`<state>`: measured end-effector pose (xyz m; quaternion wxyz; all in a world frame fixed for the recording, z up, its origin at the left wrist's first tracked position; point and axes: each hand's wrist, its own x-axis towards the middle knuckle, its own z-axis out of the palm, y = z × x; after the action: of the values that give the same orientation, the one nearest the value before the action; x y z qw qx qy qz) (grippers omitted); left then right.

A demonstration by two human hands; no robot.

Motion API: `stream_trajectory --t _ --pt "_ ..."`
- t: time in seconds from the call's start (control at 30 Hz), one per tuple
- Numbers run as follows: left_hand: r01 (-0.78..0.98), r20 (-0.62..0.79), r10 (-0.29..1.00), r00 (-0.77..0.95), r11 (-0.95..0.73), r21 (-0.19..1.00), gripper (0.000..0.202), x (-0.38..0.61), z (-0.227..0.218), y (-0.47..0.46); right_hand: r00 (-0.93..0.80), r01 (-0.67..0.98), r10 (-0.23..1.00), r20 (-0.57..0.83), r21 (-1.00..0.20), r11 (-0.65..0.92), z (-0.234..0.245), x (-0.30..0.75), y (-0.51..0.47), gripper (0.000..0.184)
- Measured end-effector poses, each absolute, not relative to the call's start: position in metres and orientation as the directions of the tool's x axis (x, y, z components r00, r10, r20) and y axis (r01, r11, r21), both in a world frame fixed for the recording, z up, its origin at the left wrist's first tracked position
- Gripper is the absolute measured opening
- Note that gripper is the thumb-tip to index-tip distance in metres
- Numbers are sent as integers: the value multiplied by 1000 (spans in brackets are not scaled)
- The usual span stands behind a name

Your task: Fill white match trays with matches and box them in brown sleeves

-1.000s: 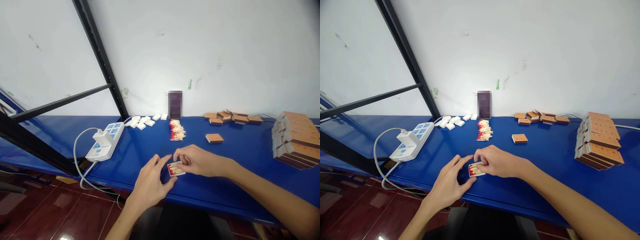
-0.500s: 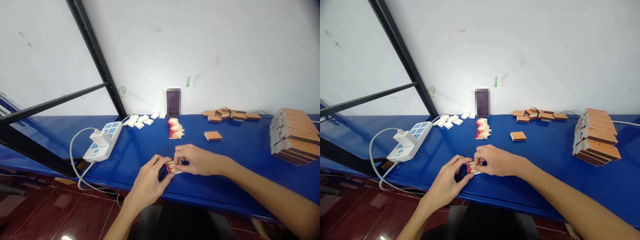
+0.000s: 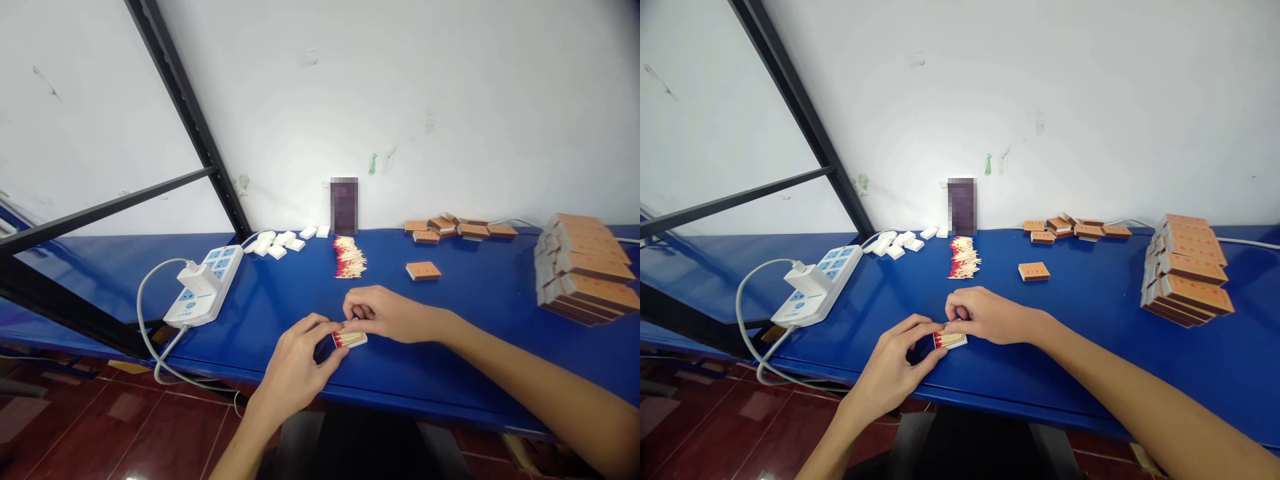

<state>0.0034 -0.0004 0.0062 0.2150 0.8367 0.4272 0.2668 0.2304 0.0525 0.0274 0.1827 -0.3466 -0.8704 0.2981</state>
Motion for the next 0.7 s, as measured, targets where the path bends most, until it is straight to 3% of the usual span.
stream_trajectory --t 0.13,0.3,0.37,0.43,0.53,0.6,0.7 --pt "613 273 819 505 -563 554 26 3 6 0 -714 461 698 57 -712 530 29 232 55 17" --pt "632 250 816 521 -566 529 28 3 6 1 -689 515 721 77 -647 562 33 235 57 23" --pt "633 242 821 518 -558 536 30 3 7 0 -624 628 773 118 -512 586 38 242 59 22" --pt "627 242 829 505 -544 557 33 3 7 -1 -522 785 838 161 -294 545 42 257 62 24" --pt "626 244 844 478 -522 579 30 3 8 -2 -359 933 929 90 0 361 44 284 67 54" --pt "639 252 855 453 -508 577 27 3 7 -2 -249 963 969 -2 103 247 42 299 72 57" --pt "661 276 872 403 -487 571 33 4 4 0 -243 963 966 -91 96 252 42 305 75 36"
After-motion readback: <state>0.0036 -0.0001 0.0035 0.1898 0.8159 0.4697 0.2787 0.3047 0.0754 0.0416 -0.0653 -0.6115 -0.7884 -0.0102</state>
